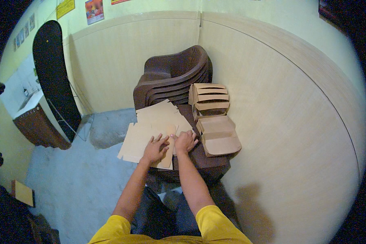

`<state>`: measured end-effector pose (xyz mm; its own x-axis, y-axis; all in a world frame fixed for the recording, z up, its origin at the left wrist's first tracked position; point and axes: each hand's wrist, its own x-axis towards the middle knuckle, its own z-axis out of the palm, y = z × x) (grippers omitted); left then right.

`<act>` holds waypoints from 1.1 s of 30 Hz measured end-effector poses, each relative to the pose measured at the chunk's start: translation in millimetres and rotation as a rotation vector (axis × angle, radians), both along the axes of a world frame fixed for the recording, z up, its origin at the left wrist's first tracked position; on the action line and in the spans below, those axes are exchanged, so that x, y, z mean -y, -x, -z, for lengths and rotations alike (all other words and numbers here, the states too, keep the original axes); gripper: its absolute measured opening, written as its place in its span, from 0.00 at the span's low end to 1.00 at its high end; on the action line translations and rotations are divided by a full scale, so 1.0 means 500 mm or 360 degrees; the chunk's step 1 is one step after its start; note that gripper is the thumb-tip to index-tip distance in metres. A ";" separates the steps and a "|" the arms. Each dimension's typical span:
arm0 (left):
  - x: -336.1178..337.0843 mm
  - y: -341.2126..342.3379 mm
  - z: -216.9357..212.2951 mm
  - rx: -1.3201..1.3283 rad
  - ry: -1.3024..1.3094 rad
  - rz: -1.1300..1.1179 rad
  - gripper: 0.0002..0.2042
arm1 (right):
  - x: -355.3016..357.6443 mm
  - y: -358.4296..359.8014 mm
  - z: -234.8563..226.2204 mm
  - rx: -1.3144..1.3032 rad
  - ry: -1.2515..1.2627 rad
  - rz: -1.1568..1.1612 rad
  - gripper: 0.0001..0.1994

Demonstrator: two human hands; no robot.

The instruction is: The person folds flat cardboard pieces into small boxes by hand, aligning edges and creasing flaps. Completed boxes are stacked on the table next to the work area.

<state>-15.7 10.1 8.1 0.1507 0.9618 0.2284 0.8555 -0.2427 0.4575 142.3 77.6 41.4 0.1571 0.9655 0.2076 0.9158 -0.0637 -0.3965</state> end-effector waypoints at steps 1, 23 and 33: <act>0.001 0.001 0.001 0.0002 0.0024 0.0006 0.30 | -0.007 0.001 -0.003 -0.0008 0.0017 0.0011 0.25; 0.004 -0.013 -0.001 0.0045 -0.0021 -0.0104 0.24 | 0.051 -0.134 0.045 -0.0388 -0.0065 -0.1034 0.27; -0.014 0.033 0.010 0.1104 -0.0271 -0.0193 0.23 | 0.057 -0.116 0.049 -0.0489 -0.0291 -0.0874 0.20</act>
